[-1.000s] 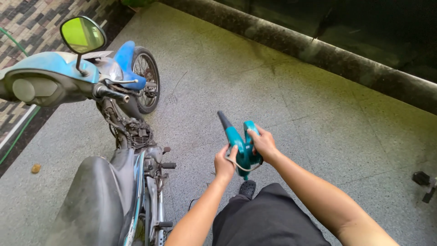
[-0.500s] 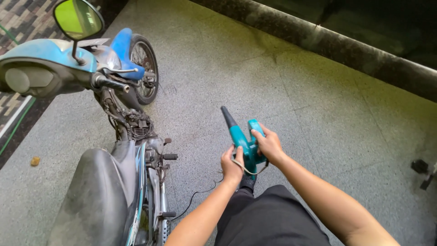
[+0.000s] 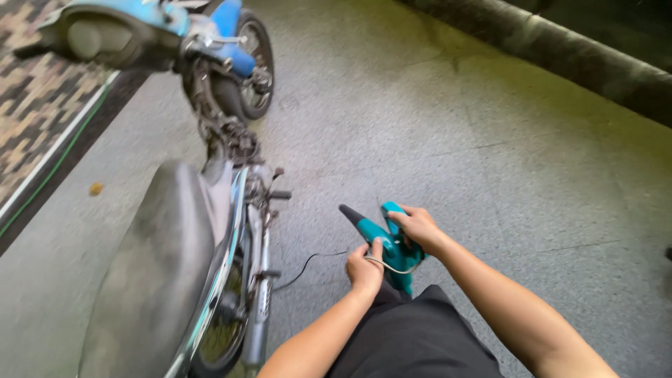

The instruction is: Operate a handheld electric blower to clear debris in a garage area while managing the power cable.

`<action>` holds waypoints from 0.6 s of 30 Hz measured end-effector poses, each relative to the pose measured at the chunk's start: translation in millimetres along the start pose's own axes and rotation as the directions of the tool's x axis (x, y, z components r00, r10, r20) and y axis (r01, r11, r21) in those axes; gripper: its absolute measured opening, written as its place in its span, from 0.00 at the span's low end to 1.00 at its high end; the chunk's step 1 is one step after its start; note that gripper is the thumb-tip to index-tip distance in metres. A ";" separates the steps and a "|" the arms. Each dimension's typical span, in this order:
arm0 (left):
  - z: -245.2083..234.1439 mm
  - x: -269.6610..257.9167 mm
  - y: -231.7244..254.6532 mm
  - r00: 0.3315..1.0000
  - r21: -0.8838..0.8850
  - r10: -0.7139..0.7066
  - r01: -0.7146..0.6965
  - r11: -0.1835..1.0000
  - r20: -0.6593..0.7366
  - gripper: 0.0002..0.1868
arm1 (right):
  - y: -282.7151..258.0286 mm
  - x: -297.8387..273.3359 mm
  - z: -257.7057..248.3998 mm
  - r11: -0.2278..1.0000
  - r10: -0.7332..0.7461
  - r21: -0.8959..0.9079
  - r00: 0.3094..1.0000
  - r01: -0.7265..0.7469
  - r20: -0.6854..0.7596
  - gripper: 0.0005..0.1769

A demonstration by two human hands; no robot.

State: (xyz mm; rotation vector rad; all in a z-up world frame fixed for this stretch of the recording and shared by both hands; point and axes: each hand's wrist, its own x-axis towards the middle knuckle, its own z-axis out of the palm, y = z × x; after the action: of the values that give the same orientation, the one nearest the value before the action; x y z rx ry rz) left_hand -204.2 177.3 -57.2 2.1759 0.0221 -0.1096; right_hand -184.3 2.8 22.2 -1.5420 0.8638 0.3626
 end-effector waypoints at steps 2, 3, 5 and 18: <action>-25.8 -7.8 -4.0 0.995 -0.012 -0.095 0.094 0.995 -0.007 0.26 | 7.3 -9.7 26.1 1.000 -0.026 0.015 0.999 0.025 0.039 0.25; -39.7 -7.8 -4.0 0.984 -0.028 -0.180 0.180 0.983 0.007 0.26 | 7.3 -13.6 39.2 0.998 -0.045 0.038 0.997 0.043 0.061 0.24; -65.3 -6.6 -1.6 0.982 -0.053 -0.188 0.188 0.981 -0.002 0.25 | 7.0 -20.0 63.5 0.995 -0.083 0.056 0.995 0.080 0.058 0.23; -164.2 73.1 -33.7 0.966 -0.150 -0.258 0.259 0.954 0.026 0.23 | -50.5 -25.6 181.7 0.971 -0.175 0.154 0.983 0.181 -0.050 0.25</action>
State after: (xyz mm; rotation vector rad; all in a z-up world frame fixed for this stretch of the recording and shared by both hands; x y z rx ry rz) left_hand -121.8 329.4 2.0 2.0103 0.3036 -0.2557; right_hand -119.9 180.7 42.6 -1.4686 0.7567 0.1328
